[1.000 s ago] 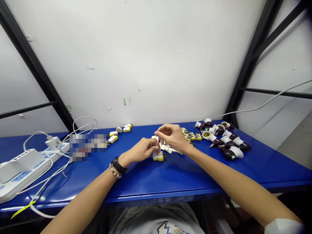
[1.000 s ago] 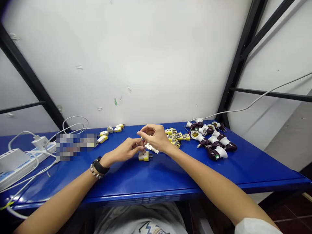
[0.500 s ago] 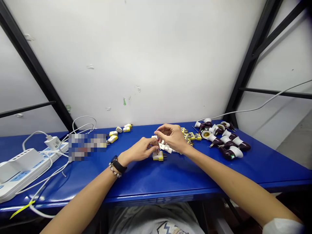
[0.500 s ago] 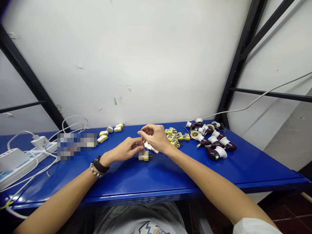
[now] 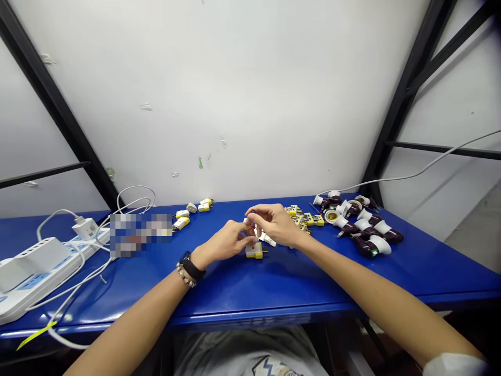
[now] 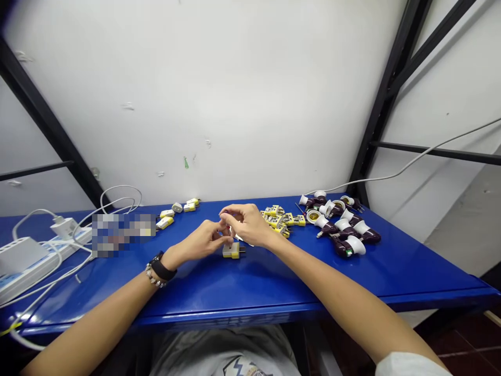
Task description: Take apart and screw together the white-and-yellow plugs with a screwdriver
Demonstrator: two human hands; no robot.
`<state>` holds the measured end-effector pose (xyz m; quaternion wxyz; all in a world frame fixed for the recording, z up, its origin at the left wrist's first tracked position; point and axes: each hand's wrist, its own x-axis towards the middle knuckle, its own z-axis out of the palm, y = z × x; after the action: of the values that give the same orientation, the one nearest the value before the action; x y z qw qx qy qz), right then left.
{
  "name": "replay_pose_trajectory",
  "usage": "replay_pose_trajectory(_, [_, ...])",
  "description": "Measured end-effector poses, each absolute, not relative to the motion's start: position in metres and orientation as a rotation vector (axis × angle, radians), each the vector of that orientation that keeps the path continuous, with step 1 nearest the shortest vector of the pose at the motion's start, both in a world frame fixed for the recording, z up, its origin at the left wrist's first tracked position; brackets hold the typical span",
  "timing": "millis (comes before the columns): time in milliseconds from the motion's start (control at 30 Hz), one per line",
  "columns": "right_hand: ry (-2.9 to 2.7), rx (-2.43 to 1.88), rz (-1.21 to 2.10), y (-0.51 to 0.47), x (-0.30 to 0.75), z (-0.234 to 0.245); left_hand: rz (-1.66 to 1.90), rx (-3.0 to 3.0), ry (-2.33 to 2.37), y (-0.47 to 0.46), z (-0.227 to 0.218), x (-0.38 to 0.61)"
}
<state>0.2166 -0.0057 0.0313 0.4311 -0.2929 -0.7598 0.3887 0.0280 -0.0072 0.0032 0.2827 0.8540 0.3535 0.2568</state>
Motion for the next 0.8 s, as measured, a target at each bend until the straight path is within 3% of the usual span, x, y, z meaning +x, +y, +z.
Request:
replay_pose_trajectory(200, [-2.009, -0.621, 1.200, -0.0055, 0.2199, 0.0345, 0.661, 2.267, 0.853, -0.0078, 0.0057, 0.0284])
replay_pose_trajectory(367, [-1.840, -0.743, 1.038, -0.0070, 0.2151, 0.0319, 0.725, 2.250, 0.960, -0.0052, 0.0000, 0.0297])
replay_pose_trajectory(600, [-1.936, -0.660, 1.155, -0.0053, 0.2173, 0.0319, 0.672, 2.237, 0.866, -0.0061, 0.0038, 0.0274])
replay_pose_trajectory(800, [-1.919, -0.722, 1.016, -0.0058, 0.2162, 0.0311, 0.771, 2.208, 0.960, -0.0052, -0.0022, 0.0301])
